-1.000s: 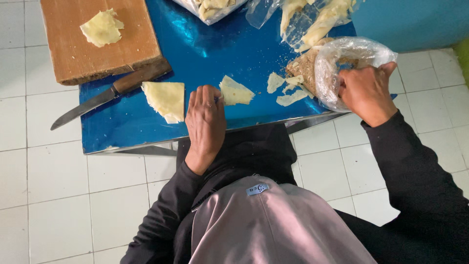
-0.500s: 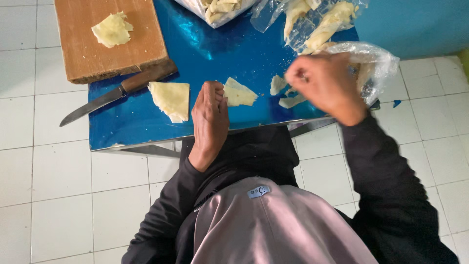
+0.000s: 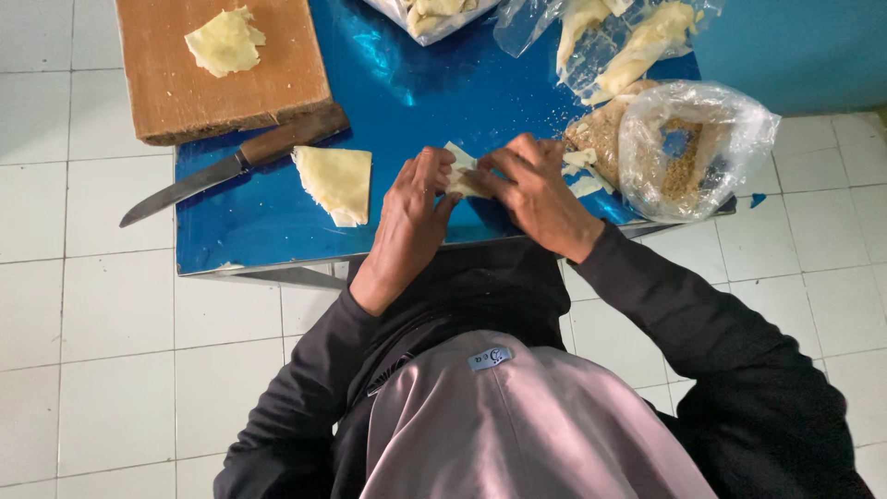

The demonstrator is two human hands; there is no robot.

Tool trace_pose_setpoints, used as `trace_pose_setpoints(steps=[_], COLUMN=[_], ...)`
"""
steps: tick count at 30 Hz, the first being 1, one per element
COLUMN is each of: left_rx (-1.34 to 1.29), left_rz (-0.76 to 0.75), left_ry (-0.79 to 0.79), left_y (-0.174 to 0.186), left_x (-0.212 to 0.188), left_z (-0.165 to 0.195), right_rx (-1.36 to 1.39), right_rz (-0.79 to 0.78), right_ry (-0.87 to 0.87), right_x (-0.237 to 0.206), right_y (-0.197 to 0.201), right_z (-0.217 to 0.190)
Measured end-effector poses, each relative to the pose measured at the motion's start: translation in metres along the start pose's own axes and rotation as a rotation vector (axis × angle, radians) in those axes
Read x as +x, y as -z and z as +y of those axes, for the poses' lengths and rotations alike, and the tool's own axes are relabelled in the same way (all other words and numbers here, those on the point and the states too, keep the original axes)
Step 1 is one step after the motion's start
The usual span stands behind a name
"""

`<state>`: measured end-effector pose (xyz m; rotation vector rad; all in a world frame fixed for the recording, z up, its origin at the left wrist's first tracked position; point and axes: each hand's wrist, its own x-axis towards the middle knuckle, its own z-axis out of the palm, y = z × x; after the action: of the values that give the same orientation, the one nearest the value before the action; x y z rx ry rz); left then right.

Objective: The person folds triangular pieces of thin dough on a blue table, pinching the edges closed by hand to form filled pastry pockets, and sets the finished folded pieces aside with the completed stack. The person repeats this folding cycle one piece at a time, taking new dough pieces from the pile and pressing the seams shut.

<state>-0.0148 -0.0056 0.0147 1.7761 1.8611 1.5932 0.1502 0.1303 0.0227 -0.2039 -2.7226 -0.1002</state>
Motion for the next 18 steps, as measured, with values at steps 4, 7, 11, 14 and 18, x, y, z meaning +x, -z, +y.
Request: trace_pose_setpoints(steps=[4,7,11,14,18], left_rx=[0.027,0.077,0.117,0.127,0.093], left_rz=[-0.083,-0.126,-0.137,-0.132,-0.117], left_ry=[0.010,-0.023,-0.049,-0.054,-0.049], left_y=[0.006,0.007,0.006,0.007,0.007], left_x=[0.001,0.002,0.001,0.001,0.003], left_z=[0.001,0.002,0.004,0.004,0.002], right_rx=[-0.345,-0.532,-0.690,-0.486,-0.117], right_rz=[-0.015,-0.016,-0.098,-0.048,-0.039], right_ry=[0.102,0.164,0.293,0.290,-0.030], right_x=[-0.019,-0.025,-0.020,-0.012,-0.015], right_y=[0.009,0.014,0.018,0.023,0.033], right_z=[-0.005,-0.013,-0.016,-0.005,-0.001])
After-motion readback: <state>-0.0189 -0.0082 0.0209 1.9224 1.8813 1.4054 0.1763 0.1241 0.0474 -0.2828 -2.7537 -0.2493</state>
